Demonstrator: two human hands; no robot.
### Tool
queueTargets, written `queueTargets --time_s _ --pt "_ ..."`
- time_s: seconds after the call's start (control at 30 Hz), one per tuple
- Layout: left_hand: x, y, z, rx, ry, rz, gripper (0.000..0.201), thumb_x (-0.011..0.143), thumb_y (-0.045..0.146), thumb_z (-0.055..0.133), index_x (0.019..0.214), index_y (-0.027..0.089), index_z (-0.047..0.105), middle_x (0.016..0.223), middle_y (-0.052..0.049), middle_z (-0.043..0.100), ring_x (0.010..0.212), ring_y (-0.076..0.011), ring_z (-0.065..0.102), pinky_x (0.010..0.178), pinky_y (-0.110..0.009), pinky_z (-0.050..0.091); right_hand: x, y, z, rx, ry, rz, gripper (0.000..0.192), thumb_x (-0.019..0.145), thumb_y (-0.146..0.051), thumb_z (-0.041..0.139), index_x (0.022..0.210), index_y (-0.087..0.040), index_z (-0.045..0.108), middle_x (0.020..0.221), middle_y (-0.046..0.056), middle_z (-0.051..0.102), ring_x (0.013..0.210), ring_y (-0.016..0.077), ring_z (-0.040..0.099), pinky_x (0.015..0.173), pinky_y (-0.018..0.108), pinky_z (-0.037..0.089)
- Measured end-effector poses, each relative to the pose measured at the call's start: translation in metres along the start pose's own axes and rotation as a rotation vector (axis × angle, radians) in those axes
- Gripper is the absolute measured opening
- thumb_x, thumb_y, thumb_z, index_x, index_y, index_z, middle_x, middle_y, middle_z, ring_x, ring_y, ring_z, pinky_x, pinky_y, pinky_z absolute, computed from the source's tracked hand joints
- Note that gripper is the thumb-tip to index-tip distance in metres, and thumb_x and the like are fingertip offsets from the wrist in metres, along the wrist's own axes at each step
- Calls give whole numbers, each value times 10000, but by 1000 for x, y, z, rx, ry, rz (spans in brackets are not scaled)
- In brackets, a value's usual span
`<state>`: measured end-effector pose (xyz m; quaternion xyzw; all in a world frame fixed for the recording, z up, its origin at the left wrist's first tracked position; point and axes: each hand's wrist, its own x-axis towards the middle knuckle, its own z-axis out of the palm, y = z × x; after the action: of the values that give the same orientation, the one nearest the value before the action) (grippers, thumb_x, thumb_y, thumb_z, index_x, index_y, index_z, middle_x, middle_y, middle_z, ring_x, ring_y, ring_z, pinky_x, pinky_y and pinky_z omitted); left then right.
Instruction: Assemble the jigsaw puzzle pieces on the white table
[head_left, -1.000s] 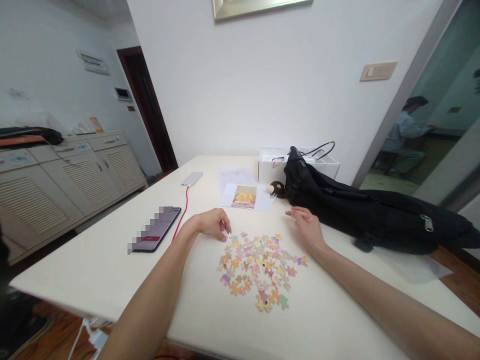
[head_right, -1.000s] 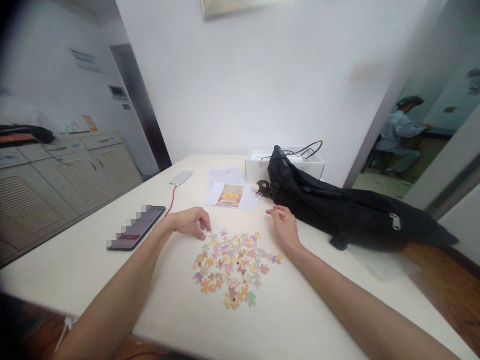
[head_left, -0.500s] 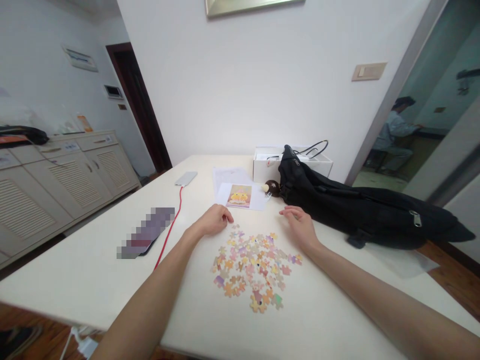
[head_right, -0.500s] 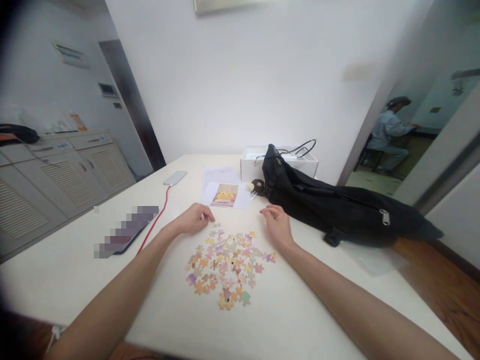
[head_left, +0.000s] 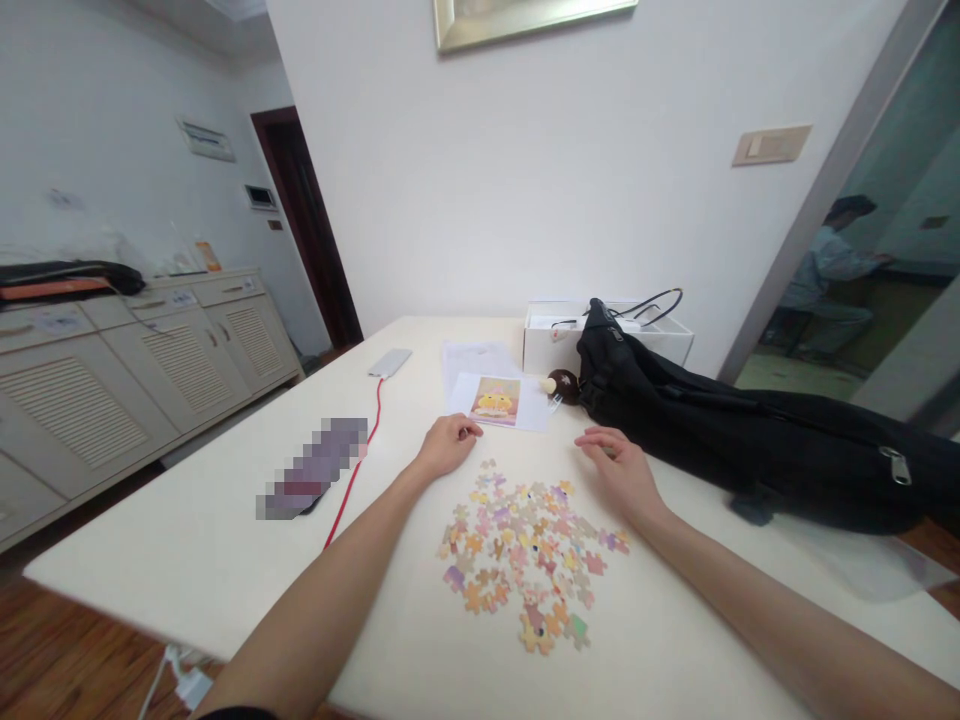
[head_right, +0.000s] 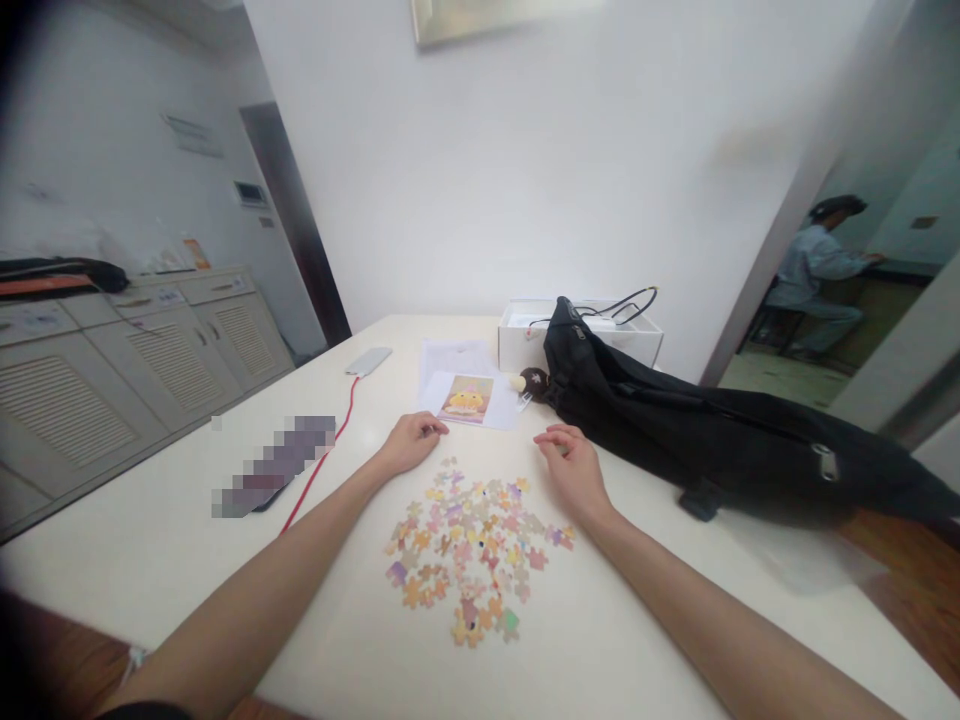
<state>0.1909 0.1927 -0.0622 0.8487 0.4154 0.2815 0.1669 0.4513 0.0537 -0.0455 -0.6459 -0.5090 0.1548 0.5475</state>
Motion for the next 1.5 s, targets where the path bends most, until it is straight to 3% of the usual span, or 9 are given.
queueTargets --time_s 0.4,1.5 --pt "0 1 -1 -10 3 -20 255 779 92 532 896 179 741 921 -21 685 793 -156 590 789 -266 471 0 -2 -1 -21 -16 -15 187 693 -329 588 677 -214 735 1023 83 654 923 242 613 741 334 456" --pt "-4 10 -8 -67 11 -8 290 714 57 551 889 185 745 912 -11 686 763 -152 589 727 -253 468 0 -2 0 -44 -42 -16 217 674 -367 586 689 -211 736 1027 91 654 908 243 610 736 339 442"
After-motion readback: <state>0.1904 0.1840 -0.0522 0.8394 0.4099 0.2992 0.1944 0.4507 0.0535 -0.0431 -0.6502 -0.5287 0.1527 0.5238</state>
